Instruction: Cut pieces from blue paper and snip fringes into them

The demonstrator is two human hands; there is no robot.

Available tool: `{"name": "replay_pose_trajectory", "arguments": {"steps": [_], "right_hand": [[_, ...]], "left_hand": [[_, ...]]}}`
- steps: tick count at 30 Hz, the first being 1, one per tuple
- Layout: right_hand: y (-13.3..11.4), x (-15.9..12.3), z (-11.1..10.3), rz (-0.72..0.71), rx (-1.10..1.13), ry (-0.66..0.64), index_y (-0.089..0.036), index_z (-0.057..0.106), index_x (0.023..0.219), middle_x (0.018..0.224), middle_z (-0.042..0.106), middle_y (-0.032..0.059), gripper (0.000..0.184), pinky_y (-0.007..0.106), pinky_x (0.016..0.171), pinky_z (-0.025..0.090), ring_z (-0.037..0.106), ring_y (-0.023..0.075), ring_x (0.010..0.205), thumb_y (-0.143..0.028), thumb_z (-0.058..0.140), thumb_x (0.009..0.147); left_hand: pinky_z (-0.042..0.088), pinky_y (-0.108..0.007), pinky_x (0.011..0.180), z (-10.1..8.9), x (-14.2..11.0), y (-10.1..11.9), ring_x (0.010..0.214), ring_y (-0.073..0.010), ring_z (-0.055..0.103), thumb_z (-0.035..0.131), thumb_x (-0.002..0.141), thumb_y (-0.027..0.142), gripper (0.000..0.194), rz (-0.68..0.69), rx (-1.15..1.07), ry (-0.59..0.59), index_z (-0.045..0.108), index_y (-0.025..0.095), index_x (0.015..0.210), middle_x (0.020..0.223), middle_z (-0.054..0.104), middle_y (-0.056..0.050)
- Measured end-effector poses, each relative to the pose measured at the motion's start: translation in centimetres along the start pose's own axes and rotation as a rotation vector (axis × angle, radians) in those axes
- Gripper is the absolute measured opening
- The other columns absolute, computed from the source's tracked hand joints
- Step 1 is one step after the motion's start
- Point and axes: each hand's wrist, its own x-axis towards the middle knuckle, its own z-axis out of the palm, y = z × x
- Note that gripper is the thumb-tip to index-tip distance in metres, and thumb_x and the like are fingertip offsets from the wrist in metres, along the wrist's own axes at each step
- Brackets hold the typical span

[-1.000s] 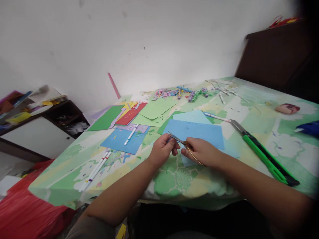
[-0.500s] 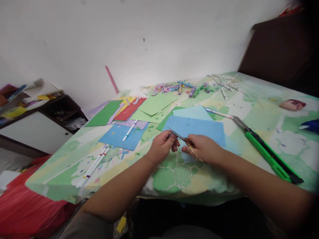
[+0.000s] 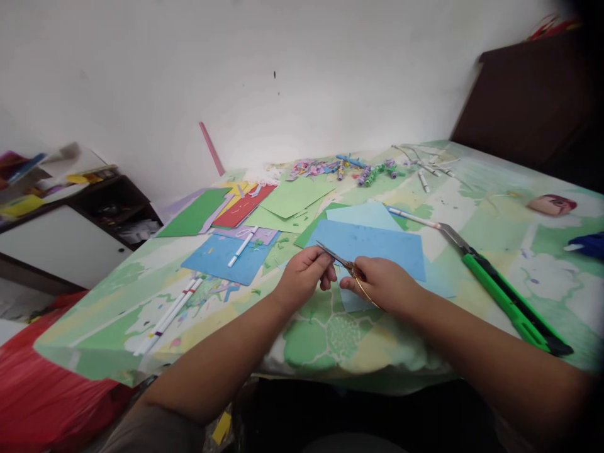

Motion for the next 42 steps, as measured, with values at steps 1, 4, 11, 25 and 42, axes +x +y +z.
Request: {"name": "replay_pose_trajectory", "arguments": {"steps": [1,4,11,25,42], "right_hand": [[0.0,0.0,0.0,0.003,0.0,0.002,-0.021,0.039,0.061,0.058,0.051,0.0001,0.028,0.022,0.046,0.024,0.043,0.0126,0.053,-0.044,0.044,0.075],[0.0,0.0,0.1,0.005,0.001,0.019,-0.021,0.039,0.06,0.058,0.051,0.0001,0.029,0.023,0.046,0.024,0.043,0.0127,0.053,-0.045,0.044,0.075],[0.1,-0.2,0.0,-0.016,-0.012,0.022,-0.021,0.039,0.061,0.057,0.051,0.0006,0.031,0.023,0.046,0.024,0.043,0.0131,0.052,-0.047,0.042,0.076],[0.1,-0.2,-0.2,-0.02,-0.019,0.048,-0.021,0.038,0.06,0.059,0.053,0.0009,0.031,0.023,0.047,0.024,0.045,0.0133,0.054,-0.047,0.044,0.075],[0.0,-0.5,0.0,-0.08,0.151,0.02,-0.02,0.037,0.062,0.057,0.05,-0.0003,0.034,0.023,0.046,0.026,0.042,0.0115,0.051,-0.052,0.04,0.075]], "left_hand": [[0.038,-0.019,0.043,0.0,0.0,0.0,0.041,-0.0053,0.047,0.046,0.077,0.032,0.022,-0.008,-0.006,0.0,0.047,0.014,0.064,0.053,0.054,0.003],[0.037,-0.018,0.042,0.0,0.0,0.0,0.04,-0.005,0.046,0.047,0.076,0.032,0.022,-0.019,-0.017,0.006,0.047,0.014,0.065,0.053,0.054,0.003],[0.037,-0.019,0.043,0.1,-0.1,0.4,0.041,-0.0048,0.046,0.048,0.076,0.031,0.021,0.003,0.006,0.006,0.048,0.014,0.064,0.052,0.053,0.003],[0.04,-0.019,0.042,0.0,-0.1,0.7,0.042,-0.0063,0.05,0.049,0.074,0.027,0.015,-0.044,-0.071,-0.008,0.049,0.013,0.069,0.057,0.057,0.001],[0.041,-0.018,0.046,-0.1,-0.4,0.5,0.045,-0.0052,0.049,0.045,0.078,0.037,0.028,0.058,0.118,-0.009,0.05,0.013,0.065,0.056,0.053,0.001]]}}
